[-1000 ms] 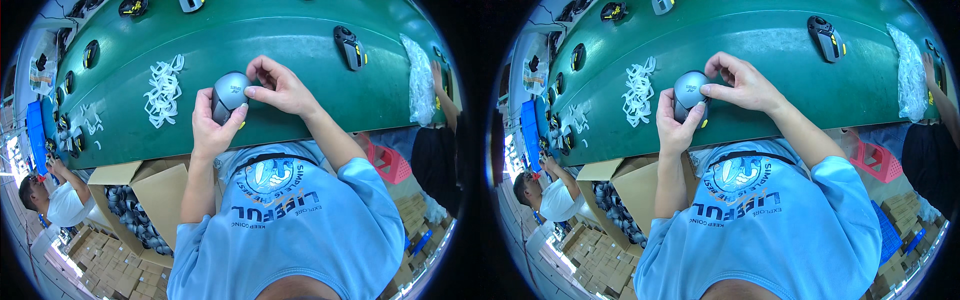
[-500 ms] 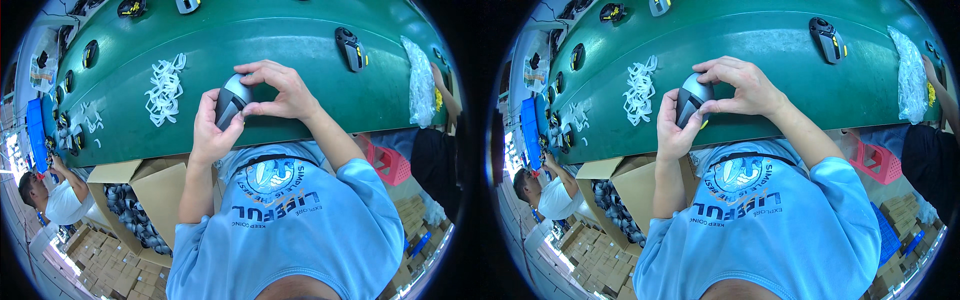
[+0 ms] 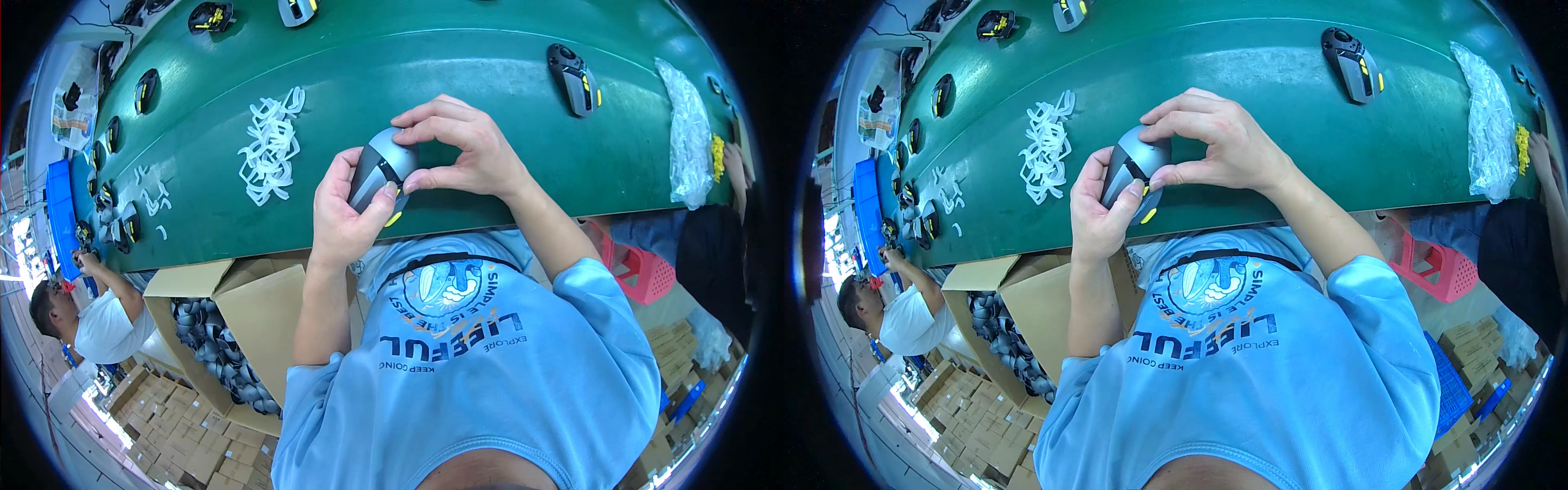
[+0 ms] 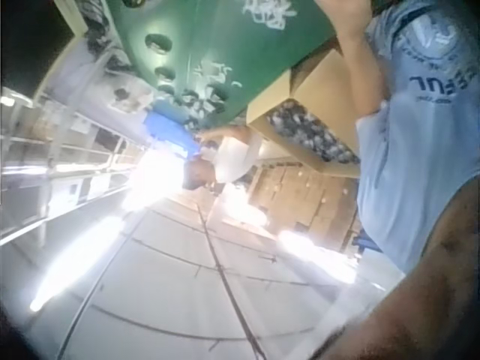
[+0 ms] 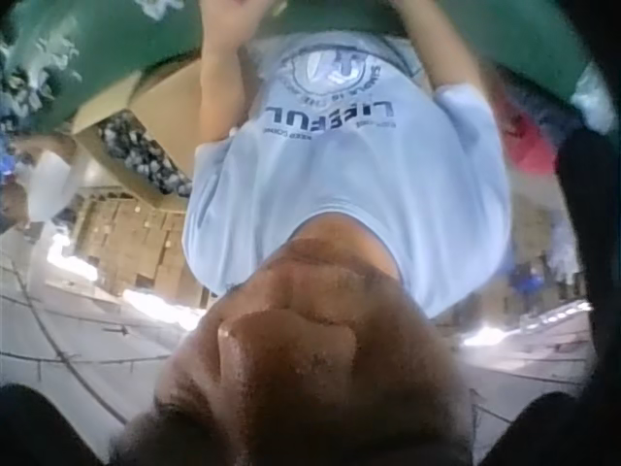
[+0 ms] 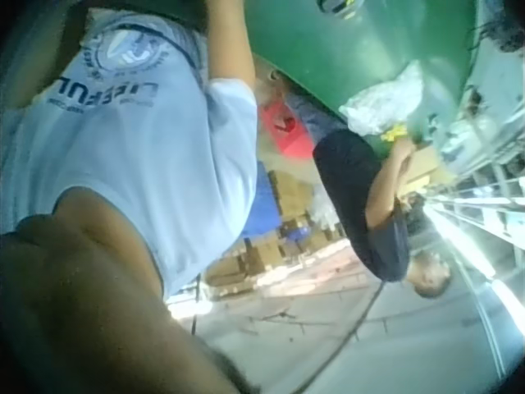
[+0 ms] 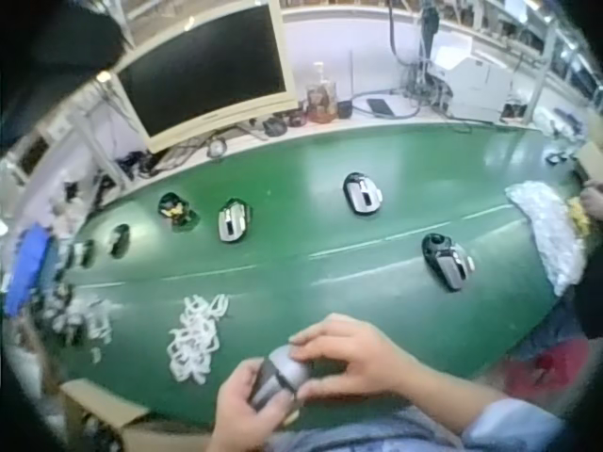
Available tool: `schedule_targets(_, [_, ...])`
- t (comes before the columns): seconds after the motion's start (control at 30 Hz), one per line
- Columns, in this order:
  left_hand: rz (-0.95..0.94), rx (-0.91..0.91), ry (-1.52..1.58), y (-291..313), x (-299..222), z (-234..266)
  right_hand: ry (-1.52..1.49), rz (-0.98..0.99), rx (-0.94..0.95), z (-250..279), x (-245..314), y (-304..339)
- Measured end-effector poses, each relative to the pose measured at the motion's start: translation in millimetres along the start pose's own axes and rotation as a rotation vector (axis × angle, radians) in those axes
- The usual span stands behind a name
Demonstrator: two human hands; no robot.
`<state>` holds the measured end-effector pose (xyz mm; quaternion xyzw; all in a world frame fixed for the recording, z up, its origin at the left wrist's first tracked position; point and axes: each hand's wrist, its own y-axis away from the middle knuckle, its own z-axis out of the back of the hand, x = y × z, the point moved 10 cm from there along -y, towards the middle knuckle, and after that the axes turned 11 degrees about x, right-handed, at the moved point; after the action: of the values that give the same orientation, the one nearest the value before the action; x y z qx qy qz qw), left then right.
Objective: The person assembles computer mice by retrieving cover parts from a box, attaching plastic strips and top covers onto mouse bodies by hand, and placing the assembled mice onto the conveyor table.
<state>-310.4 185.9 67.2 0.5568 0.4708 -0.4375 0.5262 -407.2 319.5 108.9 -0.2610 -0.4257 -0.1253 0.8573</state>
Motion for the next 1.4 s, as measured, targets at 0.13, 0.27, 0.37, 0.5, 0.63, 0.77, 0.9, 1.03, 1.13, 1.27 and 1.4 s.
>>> schedule_targets(0.13, [-0.006,0.052,0.074,2,-7,-5,-0.051,0.024,-0.014,4,5,2])
schedule_targets(0.27, [0.008,0.06,0.114,2,-2,-4,-0.159,0.027,0.003,0,-6,4])
schedule_targets(0.37, [0.009,0.074,0.124,3,2,-4,-0.263,-0.009,0.015,-8,-16,9])
schedule_targets(0.5, [0.027,0.066,0.231,1,9,-3,-0.416,-0.107,0.007,-18,-18,12])
schedule_targets(0.63, [0.129,0.158,0.335,-1,16,-5,-0.424,-0.065,0.055,-18,-19,12])
schedule_targets(0.77, [0.258,0.269,0.548,-2,33,-14,-0.42,-0.026,0.227,-24,-9,4])
schedule_targets(0.9, [0.27,0.287,0.652,-5,42,-15,-0.484,-0.008,0.219,-28,-4,3])
schedule_targets(1.03, [0.29,0.212,0.791,1,62,-5,-0.447,-0.052,0.226,-26,-13,10])
schedule_targets(1.13, [0.283,0.263,0.951,-4,53,-17,-0.476,-0.004,0.187,-26,-17,11])
schedule_targets(1.27, [0.239,0.236,0.806,-4,48,-15,-0.496,0.009,0.163,-30,-20,17])
schedule_targets(1.4, [0.121,0.174,-0.037,-6,19,-13,-0.716,-0.201,0.144,-45,-34,30])
